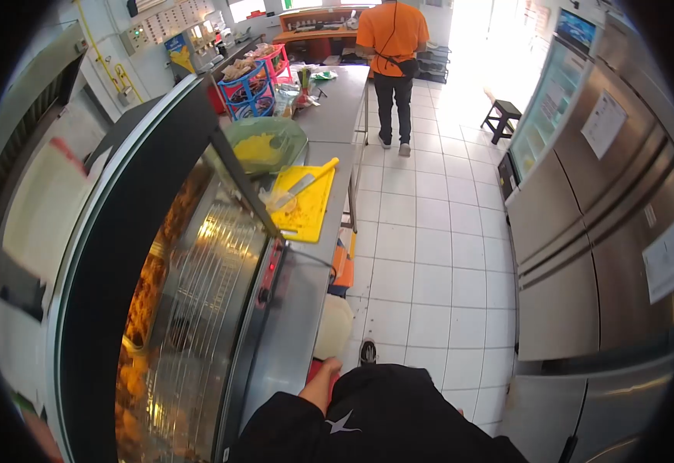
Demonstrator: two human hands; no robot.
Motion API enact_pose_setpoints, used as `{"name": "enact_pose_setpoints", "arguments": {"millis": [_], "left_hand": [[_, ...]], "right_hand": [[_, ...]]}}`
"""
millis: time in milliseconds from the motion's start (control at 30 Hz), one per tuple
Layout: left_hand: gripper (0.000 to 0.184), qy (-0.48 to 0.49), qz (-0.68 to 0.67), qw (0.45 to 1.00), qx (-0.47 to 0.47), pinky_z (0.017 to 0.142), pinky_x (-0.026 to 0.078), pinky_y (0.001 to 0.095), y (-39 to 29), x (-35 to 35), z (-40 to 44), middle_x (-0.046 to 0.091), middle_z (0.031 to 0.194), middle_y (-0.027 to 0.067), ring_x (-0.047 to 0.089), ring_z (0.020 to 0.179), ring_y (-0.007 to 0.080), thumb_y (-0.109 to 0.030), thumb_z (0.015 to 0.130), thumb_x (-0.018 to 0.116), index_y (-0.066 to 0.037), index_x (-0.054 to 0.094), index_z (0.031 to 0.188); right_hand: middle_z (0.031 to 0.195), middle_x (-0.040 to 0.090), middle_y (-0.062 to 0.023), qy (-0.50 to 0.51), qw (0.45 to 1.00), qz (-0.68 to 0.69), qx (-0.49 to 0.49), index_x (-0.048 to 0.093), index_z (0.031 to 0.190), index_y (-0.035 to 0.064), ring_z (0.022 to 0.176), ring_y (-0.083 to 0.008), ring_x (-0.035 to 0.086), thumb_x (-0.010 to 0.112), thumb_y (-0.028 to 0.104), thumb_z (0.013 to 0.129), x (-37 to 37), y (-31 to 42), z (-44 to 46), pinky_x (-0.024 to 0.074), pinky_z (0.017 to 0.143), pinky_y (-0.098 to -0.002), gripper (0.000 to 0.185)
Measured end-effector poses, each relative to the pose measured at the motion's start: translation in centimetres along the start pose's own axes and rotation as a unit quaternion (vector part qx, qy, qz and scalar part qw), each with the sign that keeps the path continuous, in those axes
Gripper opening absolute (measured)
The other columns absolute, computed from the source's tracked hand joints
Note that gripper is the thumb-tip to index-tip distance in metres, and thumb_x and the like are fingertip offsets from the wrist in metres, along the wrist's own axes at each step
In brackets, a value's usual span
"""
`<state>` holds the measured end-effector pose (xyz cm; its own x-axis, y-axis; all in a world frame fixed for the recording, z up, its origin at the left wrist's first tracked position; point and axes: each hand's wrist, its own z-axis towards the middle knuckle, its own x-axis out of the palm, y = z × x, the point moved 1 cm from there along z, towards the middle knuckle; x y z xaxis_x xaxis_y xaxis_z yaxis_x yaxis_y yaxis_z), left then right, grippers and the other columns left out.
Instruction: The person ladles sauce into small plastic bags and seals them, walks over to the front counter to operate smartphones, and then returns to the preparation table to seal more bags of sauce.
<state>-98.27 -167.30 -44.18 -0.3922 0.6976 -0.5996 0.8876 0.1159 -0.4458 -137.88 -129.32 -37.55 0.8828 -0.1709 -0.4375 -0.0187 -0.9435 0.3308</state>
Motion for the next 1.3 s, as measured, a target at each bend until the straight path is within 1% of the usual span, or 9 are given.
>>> {"name": "enact_pose_setpoints", "arguments": {"millis": [67,367,500,633,767,867,1000,1200,1300], "left_hand": [[0.038,-0.028,-0.021,0.998,0.058,0.08,0.053,0.0488,-3.9,-3.5,8.3,0.073,0.1,0.024,0.071,0.092,0.0347,-0.028,0.089,0.049,-0.001,0.074,0.103],[0.026,0.052,-0.32,0.941,0.094,0.062,0.052,0.0308,-31.1,-19.1,23.5,0.068,0.078,0.0083,0.062,0.066,0.0148,-0.024,0.093,0.06,0.0,0.066,0.097],[0.032,0.131,-0.112,0.985,-0.001,0.046,0.048,0.038,-27.5,-17.1,32.8,0.066,0.072,0.0128,0.061,0.056,0.0208,-0.034,0.088,0.059,-0.004,0.068,0.091],[0.043,0.231,-0.061,0.959,-0.151,0.07,0.055,0.0486,-28.5,-20.1,33.3,0.071,0.103,0.0179,0.07,0.087,0.033,-0.037,0.091,0.051,-0.005,0.065,0.115],[0.051,0.164,-0.326,0.896,-0.252,0.09,0.05,0.052,-34.8,-24.2,35.4,0.068,0.125,0.0124,0.067,0.107,0.0314,-0.035,0.093,0.051,-0.009,0.055,0.136],[0.048,0.021,-0.507,0.821,-0.263,0.087,0.052,0.0474,-38.7,-26.6,39.8,0.067,0.116,0.0129,0.066,0.098,0.0289,-0.04,0.087,0.064,-0.005,0.063,0.12],[0.043,0.069,-0.404,0.869,-0.278,0.083,0.05,0.0524,-43.2,-27.7,48.0,0.069,0.115,0.006,0.066,0.102,0.0289,-0.037,0.09,0.061,-0.014,0.061,0.126],[0.037,0.213,-0.244,0.911,-0.255,0.075,0.052,0.0536,-50.0,-33.7,62.7,0.071,0.105,0.0062,0.068,0.087,0.0285,-0.04,0.087,0.066,-0.012,0.069,0.111],[0.036,0.228,-0.181,0.938,-0.19,0.074,0.053,0.0526,-55.1,-41.8,73.3,0.072,0.101,0.0067,0.068,0.086,0.0281,-0.042,0.086,0.066,-0.012,0.071,0.105]], "right_hand": [[0.07,0.07,-0.0134,-0.009,0.999,0.026,0.034,0.072,0.077,0.0044,0.06,-0.0215,0.068,0.062,0.02,0.086,-2.0,2.6,0.0,0.0513,0.051,-0.0391,0.021],[0.074,0.069,-0.0136,0.016,0.997,0.073,0.016,0.069,0.081,0.0035,0.058,-0.0233,0.067,0.06,0.022,0.09,-7.0,23.9,14.0,0.0502,0.045,-0.0374,0.022],[0.075,0.069,-0.0137,0.037,0.995,0.09,-0.016,0.067,0.083,0.0031,0.057,-0.024,0.066,0.059,0.022,0.091,-12.7,37.1,24.1,0.0496,0.043,-0.0367,0.023],[0.077,0.068,-0.0137,0.024,0.986,0.155,-0.059,0.065,0.084,0.0028,0.056,-0.0248,0.065,0.058,0.023,0.093,-20.3,54.9,37.1,0.0491,0.041,-0.036,0.023],[0.093,0.073,-0.0118,-0.002,0.985,0.073,-0.158,0.063,0.116,0.0046,0.069,-0.0221,0.067,0.058,0.031,0.094,-30.2,77.7,42.8,0.0513,0.056,-0.0376,0.035],[0.092,0.073,-0.0106,-0.01,0.963,0.097,-0.25,0.063,0.115,0.0054,0.069,-0.0192,0.068,0.057,0.029,0.096,-35.0,92.2,44.2,0.0506,0.054,-0.0342,0.031],[0.089,0.072,-0.0096,0.005,0.935,0.135,-0.328,0.064,0.113,0.0059,0.066,-0.0169,0.067,0.055,0.024,0.099,-36.5,104.6,47.9,0.0486,0.048,-0.03,0.025],[0.087,0.072,-0.0091,0.102,0.978,-0.095,-0.154,0.065,0.104,0.0056,0.062,-0.0197,0.068,0.062,0.034,0.097,-34.7,105.6,59.4,0.049,0.045,-0.033,0.029],[0.093,0.072,-0.012,0.115,0.991,0.056,0.048,0.066,0.105,0.0038,0.072,-0.025,0.069,0.055,0.024,0.097,-35.5,102.1,60.1,0.0547,0.063,-0.0438,0.024]]}}
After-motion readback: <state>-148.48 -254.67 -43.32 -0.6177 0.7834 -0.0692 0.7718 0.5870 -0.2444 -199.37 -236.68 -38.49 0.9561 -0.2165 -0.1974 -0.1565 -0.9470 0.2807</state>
